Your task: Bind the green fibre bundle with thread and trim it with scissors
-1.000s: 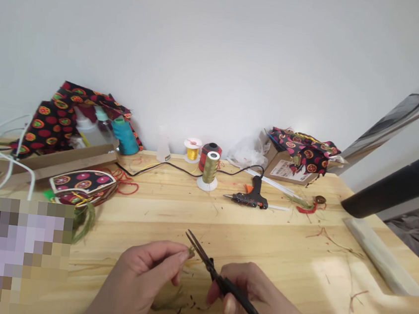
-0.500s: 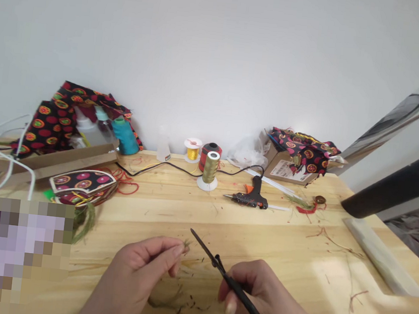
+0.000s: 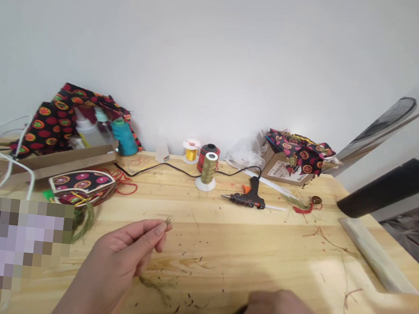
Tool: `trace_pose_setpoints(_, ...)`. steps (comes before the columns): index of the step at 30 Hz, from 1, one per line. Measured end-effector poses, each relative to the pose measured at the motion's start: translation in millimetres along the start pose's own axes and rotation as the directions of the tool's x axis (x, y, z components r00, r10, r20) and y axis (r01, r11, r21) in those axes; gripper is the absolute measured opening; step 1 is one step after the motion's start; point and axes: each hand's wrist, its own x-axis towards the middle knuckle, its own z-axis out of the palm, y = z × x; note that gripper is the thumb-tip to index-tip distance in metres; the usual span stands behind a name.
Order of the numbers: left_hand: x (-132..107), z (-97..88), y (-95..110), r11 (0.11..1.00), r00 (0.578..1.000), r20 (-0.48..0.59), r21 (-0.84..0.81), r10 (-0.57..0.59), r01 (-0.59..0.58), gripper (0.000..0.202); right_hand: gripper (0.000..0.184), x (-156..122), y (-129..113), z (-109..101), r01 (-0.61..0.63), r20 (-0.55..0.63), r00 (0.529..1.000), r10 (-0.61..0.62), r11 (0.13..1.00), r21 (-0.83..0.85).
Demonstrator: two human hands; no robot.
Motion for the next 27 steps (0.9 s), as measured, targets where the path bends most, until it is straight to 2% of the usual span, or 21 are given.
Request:
trace_pose_setpoints(1, 0.0, -1.0, -0.1, 1.000, 1.000, 0.004, 0.001, -0.001, 0.001, 0.027, 0.009, -1.9, 5.8, -7.5, -0.016, -0.061, 0.998, 0.008, 0.991, -0.130)
trace_pose_setpoints(3, 0.3, -2.8, -0.1, 1.000, 1.000, 0.022, 0.009, -0.001, 0.001, 0.029, 0.019, -4.6, 23.5, -24.1, -0.166, -0.238, 0.968, 0.076, 0.908, -0.384)
trace_pose_setpoints(5, 0.5, -3.6, 0.0, 1.000, 0.999, 0.039, 0.018, -0.008, 0.007, 0.030, 0.031, -5.4, 46.0, -40.9, -0.386, -0.442, 0.884, 0.153, 0.772, -0.505)
trace_pose_setpoints(7, -0.2, -3.2, 0.3, 1.000, 0.999, 0.041, 0.017, -0.010, 0.010, 0.030, 0.036, -5.1, 68.7, -55.6, -0.498, -0.519, 0.832, 0.197, 0.677, -0.542)
trace_pose_setpoints(9, -1.8, -2.2, 0.9, 1.000, 0.999, 0.047, 0.005, -0.011, 0.011, 0.030, 0.038, -4.4, 87.2, -65.7, -0.512, -0.524, 0.829, 0.198, 0.648, -0.564)
trace_pose_setpoints(11, -4.0, -0.8, 1.7, 1.000, 0.998, 0.059, -0.006, -0.018, 0.018, 0.030, 0.039, -3.3, 97.0, -68.4, -0.490, -0.540, 0.831, 0.133, 0.634, -0.598)
trace_pose_setpoints(14, -6.6, 2.0, 2.8, 0.999, 0.998, 0.058, 0.002, -0.033, 0.033, 0.032, 0.032, 2.5, 87.4, -53.8, -0.400, -0.583, 0.805, -0.112, 0.624, -0.672)
trace_pose_setpoints(15, -7.1, 3.2, 2.9, 0.999, 0.998, 0.056, 0.005, -0.037, 0.037, 0.031, 0.028, 6.6, 77.7, -43.7, -0.326, -0.564, 0.800, -0.205, 0.642, -0.694)
trace_pose_setpoints(17, -7.5, 5.7, 2.7, 0.999, 0.998, 0.059, 0.001, -0.032, 0.032, 0.031, 0.020, 18.6, 53.6, -18.1, -0.061, -0.440, 0.828, -0.349, 0.722, -0.689)
trace_pose_setpoints(19, -7.9, 7.6, 1.7, 1.000, 0.997, 0.071, 0.003, -0.027, 0.027, 0.032, 0.017, 34.6, 31.7, 10.5, 0.139, -0.322, 0.855, -0.406, 0.779, -0.612)
trace_pose_setpoints(21, -8.4, 8.0, 0.4, 1.000, 0.997, 0.082, 0.009, -0.017, 0.016, 0.032, 0.016, 51.3, 20.4, 36.0, 0.196, -0.295, 0.843, -0.450, 0.767, -0.611)
trace_pose_setpoints(23, -9.0, 6.5, -0.9, 1.000, 0.997, 0.081, 0.005, -0.015, 0.014, 0.031, 0.012, 65.2, 20.5, 54.0, 0.209, -0.283, 0.812, -0.510, 0.707, -0.675)
trace_pose_setpoints(25, -9.4, 4.0, -1.8, 1.000, 0.998, 0.068, -0.001, -0.012, 0.012, 0.030, 0.014, 74.1, 25.5, 62.9, 0.208, -0.249, 0.793, -0.557, 0.630, -0.748)
trace_pose_setpoints(27, -9.4, 1.8, -2.0, 1.000, 0.998, 0.056, 0.029, -0.009, 0.007, 0.031, 0.016, 77.5, 27.1, 64.1, 0.217, -0.225, 0.795, -0.564, 0.610, -0.762)
